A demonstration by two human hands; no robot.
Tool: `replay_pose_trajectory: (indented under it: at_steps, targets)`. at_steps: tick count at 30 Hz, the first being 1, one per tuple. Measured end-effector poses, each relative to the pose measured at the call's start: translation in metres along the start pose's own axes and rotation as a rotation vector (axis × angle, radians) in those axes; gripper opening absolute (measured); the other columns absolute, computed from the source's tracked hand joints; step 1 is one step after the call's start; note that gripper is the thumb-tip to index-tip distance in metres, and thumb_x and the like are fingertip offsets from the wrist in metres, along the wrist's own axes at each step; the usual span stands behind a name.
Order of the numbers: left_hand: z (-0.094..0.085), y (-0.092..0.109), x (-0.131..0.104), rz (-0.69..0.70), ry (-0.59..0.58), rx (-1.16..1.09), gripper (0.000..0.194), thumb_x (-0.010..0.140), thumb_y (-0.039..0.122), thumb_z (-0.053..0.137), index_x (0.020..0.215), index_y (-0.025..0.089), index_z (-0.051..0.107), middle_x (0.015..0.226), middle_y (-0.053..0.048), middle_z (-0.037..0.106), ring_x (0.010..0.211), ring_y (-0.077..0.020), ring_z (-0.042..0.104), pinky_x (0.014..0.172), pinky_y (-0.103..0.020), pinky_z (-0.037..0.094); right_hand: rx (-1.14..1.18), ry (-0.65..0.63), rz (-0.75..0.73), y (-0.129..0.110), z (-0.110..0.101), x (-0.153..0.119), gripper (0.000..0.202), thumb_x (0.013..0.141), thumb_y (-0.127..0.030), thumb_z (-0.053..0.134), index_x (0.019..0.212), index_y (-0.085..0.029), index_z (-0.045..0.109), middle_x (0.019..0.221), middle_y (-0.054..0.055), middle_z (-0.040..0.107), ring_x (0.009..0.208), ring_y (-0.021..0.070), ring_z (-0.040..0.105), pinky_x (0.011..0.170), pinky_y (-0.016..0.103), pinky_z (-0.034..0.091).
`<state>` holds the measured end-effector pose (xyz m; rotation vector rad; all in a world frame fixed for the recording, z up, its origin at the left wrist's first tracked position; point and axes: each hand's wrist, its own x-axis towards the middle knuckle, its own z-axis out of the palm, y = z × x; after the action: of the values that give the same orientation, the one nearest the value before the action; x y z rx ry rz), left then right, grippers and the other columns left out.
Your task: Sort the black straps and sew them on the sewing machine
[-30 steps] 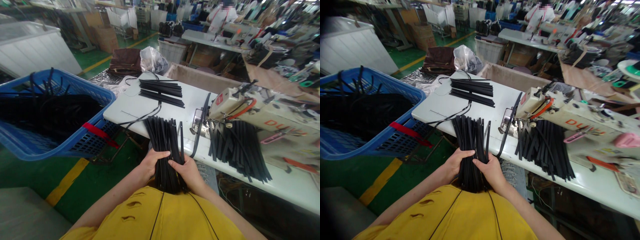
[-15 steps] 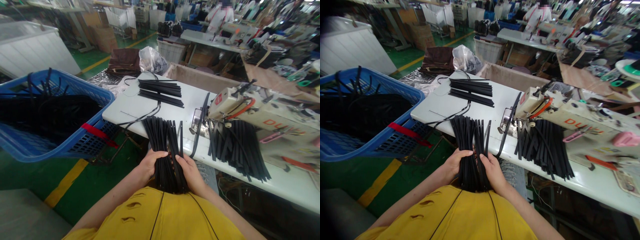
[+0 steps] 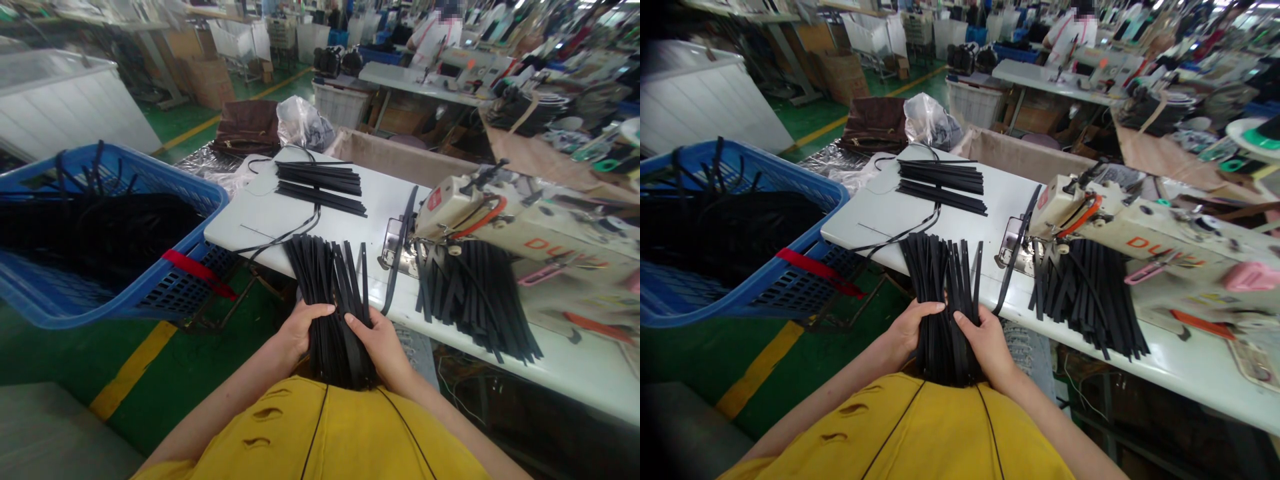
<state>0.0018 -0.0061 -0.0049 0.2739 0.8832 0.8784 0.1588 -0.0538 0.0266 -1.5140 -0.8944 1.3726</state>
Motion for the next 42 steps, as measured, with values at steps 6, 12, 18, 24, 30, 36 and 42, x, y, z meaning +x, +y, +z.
replay_pose_trajectory:
  at_steps: [6,12,18,24,30,36,42]
  targets:
    - [0.000,0.000,-0.001,-0.008,-0.003,-0.009,0.044,0.053,0.018,0.089,0.093,0.010,0.073,0.080,-0.009,0.077,0.068,-0.0218,0.071,0.068,-0.034,0.060,-0.041,0.016,-0.014,-0.001,0.000,0.000,0.036,0.078,-0.046,0.079,0.104,-0.021,0.077,0.106,0.005,0.080,0.096,0.0269,0.070,0.091,0.041,0.055]
    - [-0.002,0.000,0.000,-0.004,-0.015,0.001,0.044,0.054,0.018,0.089,0.094,0.010,0.073,0.081,-0.007,0.077,0.067,-0.0205,0.071,0.068,-0.033,0.060,-0.035,-0.026,0.002,0.004,-0.002,0.002,0.041,0.082,-0.051,0.076,0.110,-0.021,0.075,0.109,0.006,0.080,0.100,0.0287,0.069,0.091,0.044,0.056]
    - [0.000,0.002,-0.002,-0.016,-0.001,0.020,0.045,0.053,0.020,0.092,0.092,0.009,0.072,0.079,-0.008,0.076,0.067,-0.0209,0.071,0.068,-0.033,0.059,-0.202,-0.043,-0.121,-0.001,-0.003,0.002,0.038,0.091,-0.052,0.065,0.112,-0.021,0.072,0.114,0.007,0.077,0.107,0.0301,0.068,0.099,0.046,0.052]
    - [0.009,0.003,-0.006,0.044,0.020,0.024,0.044,0.054,0.022,0.093,0.092,0.012,0.073,0.085,-0.007,0.076,0.075,-0.0205,0.070,0.075,-0.030,0.057,-0.459,-0.194,-0.205,-0.010,0.003,0.002,0.034,0.100,-0.048,0.052,0.118,-0.021,0.063,0.116,0.012,0.073,0.111,0.0296,0.068,0.102,0.047,0.050]
    - [0.017,0.000,-0.012,0.167,-0.022,0.116,0.053,0.062,0.029,0.094,0.108,0.012,0.073,0.105,-0.011,0.077,0.091,-0.0239,0.071,0.084,-0.033,0.056,-0.399,-0.233,-0.220,-0.006,0.024,-0.002,0.094,0.068,-0.024,0.084,0.149,-0.019,0.037,0.142,0.017,0.060,0.129,0.0331,0.060,0.112,0.051,0.047]
    - [0.030,0.012,-0.013,0.339,-0.076,0.242,0.054,0.065,0.030,0.093,0.114,0.013,0.075,0.116,-0.013,0.076,0.110,-0.0301,0.070,0.100,-0.038,0.054,-0.309,-0.165,-0.418,-0.017,0.032,-0.005,0.101,0.071,-0.008,0.068,0.158,-0.021,0.018,0.153,0.017,0.050,0.144,0.0298,0.048,0.122,0.053,0.037]
    - [0.054,0.043,-0.026,0.658,-0.146,0.757,0.048,0.069,0.025,0.088,0.116,0.022,0.078,0.122,-0.009,0.075,0.127,-0.0338,0.062,0.116,-0.041,0.045,-0.155,-0.212,-0.573,-0.045,0.026,-0.008,0.107,0.065,-0.007,0.072,0.159,-0.022,0.022,0.154,0.016,0.051,0.144,0.0305,0.049,0.120,0.050,0.040]
